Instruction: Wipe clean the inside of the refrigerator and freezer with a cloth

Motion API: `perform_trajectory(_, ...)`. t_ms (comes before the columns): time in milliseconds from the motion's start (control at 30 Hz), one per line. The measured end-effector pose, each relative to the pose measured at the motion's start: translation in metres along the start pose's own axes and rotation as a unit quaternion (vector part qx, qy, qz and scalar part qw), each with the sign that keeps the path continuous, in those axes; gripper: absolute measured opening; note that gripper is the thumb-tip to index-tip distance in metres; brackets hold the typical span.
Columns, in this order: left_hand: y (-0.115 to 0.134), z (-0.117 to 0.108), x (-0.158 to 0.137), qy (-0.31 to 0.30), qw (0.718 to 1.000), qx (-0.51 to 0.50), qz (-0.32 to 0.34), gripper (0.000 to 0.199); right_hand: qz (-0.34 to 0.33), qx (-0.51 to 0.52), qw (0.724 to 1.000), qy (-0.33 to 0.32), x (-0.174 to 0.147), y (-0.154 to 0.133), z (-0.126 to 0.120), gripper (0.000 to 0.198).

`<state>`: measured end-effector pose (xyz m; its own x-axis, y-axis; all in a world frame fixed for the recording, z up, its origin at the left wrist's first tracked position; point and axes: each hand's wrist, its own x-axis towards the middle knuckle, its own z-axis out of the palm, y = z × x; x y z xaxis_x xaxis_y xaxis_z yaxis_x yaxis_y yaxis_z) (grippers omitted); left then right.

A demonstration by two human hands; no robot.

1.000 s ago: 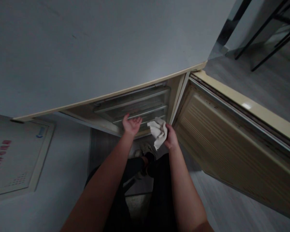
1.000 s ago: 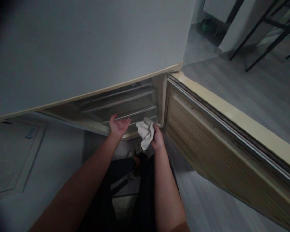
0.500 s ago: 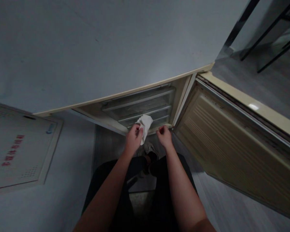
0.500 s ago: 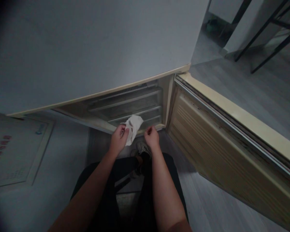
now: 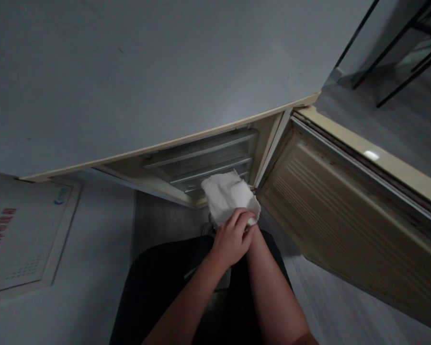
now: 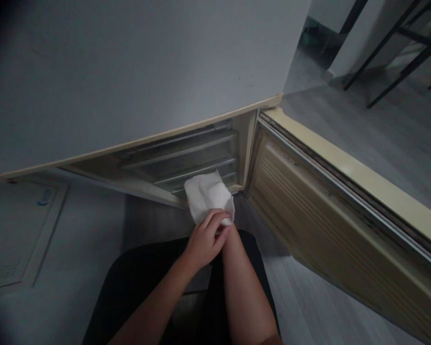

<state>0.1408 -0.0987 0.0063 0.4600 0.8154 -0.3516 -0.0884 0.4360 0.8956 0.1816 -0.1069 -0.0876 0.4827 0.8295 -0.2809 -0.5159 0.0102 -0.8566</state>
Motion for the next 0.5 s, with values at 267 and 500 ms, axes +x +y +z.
perform_trajectory(267,-0.013,0.002,0.027,0.054,0.995,0.058,0.061,0.036,-0.075,-0.994,-0.029,0.075,-0.003,-0.026,0.052,0.049)
perform_trajectory(500,-0.014,0.01,0.028,0.011,1.0,0.002,0.024,0.043,-0.11,-0.842,0.486,0.208,0.003,-0.012,0.044,0.046)
